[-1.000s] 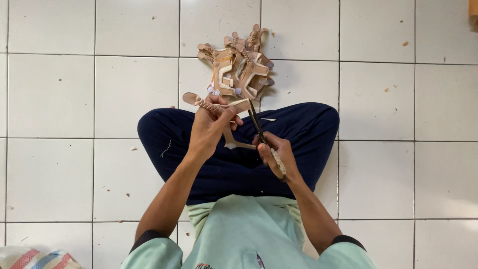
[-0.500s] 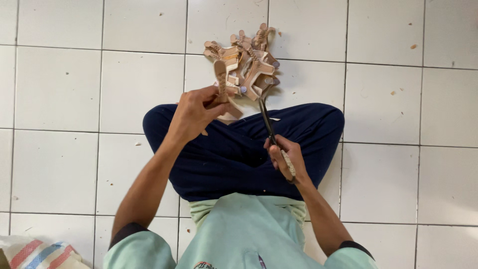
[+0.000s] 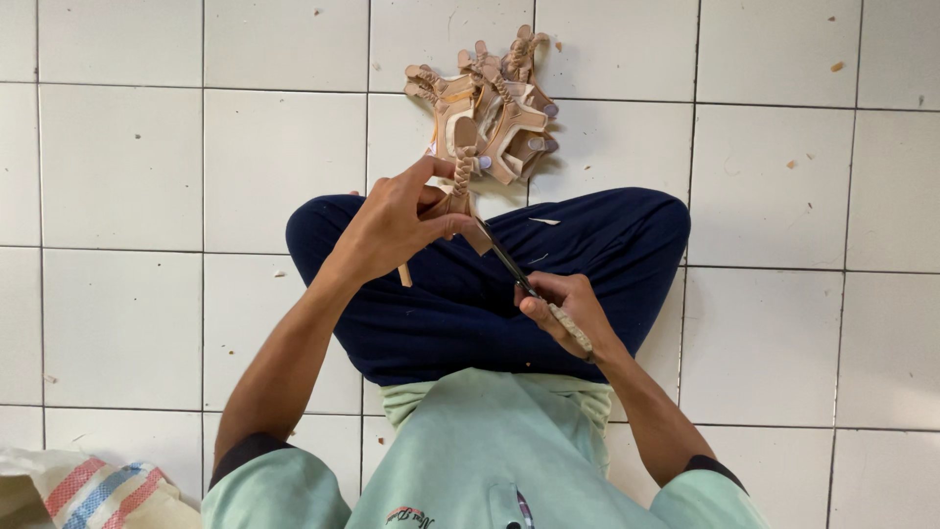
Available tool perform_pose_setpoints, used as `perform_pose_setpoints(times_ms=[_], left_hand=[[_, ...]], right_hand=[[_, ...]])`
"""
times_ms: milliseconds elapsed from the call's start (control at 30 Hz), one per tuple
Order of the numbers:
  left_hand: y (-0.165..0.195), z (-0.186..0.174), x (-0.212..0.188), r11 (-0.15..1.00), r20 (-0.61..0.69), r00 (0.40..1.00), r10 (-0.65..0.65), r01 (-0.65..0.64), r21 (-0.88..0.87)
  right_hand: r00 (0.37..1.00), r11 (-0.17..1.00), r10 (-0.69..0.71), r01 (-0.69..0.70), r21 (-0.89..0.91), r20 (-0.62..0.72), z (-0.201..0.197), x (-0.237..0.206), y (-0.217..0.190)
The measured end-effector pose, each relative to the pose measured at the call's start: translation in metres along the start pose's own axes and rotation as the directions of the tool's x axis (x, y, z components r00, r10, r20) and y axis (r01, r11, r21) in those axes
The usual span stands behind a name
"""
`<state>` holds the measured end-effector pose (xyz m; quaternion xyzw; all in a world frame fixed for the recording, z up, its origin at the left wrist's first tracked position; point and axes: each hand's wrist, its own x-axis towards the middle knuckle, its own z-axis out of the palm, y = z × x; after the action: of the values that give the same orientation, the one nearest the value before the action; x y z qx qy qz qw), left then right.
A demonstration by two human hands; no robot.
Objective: The person sits cross-legged on the workshop floor holding a pile of wooden sandal heel components and uses scissors to trim excess material from each piece, setting trimmed pieces aside. The person briefly stands, walks across the workshop, handles items at a low table, then returns to trimming more pieces.
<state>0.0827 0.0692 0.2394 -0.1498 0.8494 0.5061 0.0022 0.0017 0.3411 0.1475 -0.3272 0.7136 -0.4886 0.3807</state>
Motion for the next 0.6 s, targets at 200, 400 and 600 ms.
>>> perform_pose_setpoints(times_ms=[200,400,600], left_hand=[[-0.013,0.0,-0.001,1.0,0.065,0.998,0.013,-0.014,0.003],[-0.024,0.002,-0.006,0.972,0.042,0.995,0.091,-0.08,-0.219],[-0.022,0.024,-0.016,0.833,-0.022,0.999,0.039,-0.045,-0.552]], right_hand=[[0.999,0.997,0.049,-0.05,-0.052,-0.023,0.004,-0.002,0.007],[0.999,0.999,0.036,-0.036,0.039,0.009,0.007,0.001,0.005],[0.997,0.984,-0.007,-0.006,0.176,0.075,0.012,0.002,-0.004]])
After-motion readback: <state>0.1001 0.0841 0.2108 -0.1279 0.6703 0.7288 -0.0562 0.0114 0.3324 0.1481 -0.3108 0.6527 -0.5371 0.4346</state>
